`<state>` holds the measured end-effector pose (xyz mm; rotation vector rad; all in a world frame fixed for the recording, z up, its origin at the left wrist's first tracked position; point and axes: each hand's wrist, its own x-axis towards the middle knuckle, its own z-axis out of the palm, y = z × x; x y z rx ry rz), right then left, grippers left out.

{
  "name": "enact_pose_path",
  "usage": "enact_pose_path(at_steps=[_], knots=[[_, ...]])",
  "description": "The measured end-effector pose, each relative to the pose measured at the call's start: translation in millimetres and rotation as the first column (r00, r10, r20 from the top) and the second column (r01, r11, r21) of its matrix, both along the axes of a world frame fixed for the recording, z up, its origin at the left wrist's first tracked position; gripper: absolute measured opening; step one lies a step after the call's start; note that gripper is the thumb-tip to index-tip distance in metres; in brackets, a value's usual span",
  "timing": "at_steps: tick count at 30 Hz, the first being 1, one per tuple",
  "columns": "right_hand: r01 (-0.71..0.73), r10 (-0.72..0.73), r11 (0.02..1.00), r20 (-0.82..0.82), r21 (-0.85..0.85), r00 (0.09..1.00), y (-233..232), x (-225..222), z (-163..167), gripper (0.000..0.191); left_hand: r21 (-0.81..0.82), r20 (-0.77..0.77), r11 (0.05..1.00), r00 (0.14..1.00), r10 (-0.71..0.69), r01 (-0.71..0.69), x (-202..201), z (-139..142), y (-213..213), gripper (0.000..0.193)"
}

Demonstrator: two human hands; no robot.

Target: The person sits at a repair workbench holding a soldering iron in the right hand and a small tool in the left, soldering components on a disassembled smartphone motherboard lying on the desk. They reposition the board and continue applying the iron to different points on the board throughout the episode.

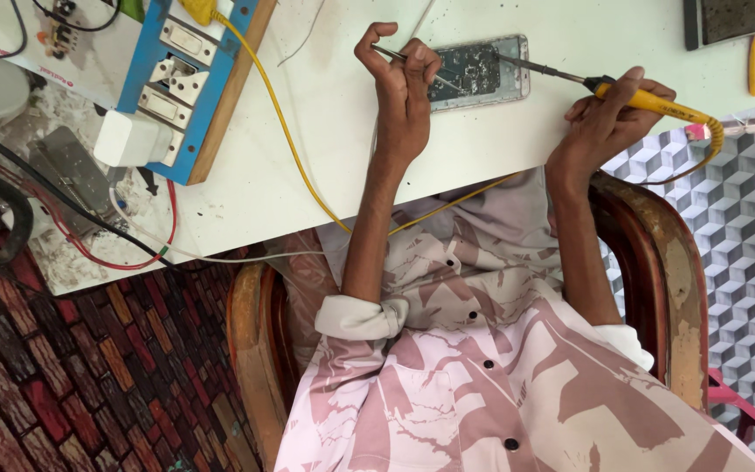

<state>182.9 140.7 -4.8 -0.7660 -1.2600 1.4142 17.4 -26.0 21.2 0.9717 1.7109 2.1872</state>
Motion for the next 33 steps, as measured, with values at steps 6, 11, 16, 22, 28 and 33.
enact_pose_path(at_steps=[6,11,16,22,28,33], knots=[[0.040,-0.042,0.998,-0.031,-0.053,0.999,1.8,-0.8,3.4,0.038,-0.024,0.021,1.000,1.000,0.003,-0.003,1.1,-0.5,-1.0,0.026],[0.026,-0.029,0.997,-0.036,-0.077,0.999,3.2,-3.7,7.0,0.039,0.011,0.019,1.000,1.000,-0.003,0.003,0.5,0.7,-0.3,0.025],[-0.001,0.001,0.998,-0.008,-0.069,1.000,0.8,-3.9,8.9,0.037,0.005,0.019,1.000,1.000,-0.008,0.008,-0.3,1.0,-0.6,0.025],[-0.013,0.013,1.000,0.008,-0.019,1.000,-0.6,-5.0,6.5,0.032,-0.005,0.038,1.000,0.999,-0.008,0.009,0.4,-2.0,-1.2,0.025],[-0.004,0.004,1.000,0.005,-0.011,1.000,-1.5,-2.3,5.6,0.032,0.018,0.008,1.000,1.000,-0.015,0.015,-0.9,-3.2,-0.6,0.025],[0.036,-0.039,0.993,-0.028,-0.109,0.999,0.8,-3.1,5.1,0.032,-0.010,0.034,1.000,0.999,-0.016,0.016,-0.2,-1.4,-1.9,0.024]])
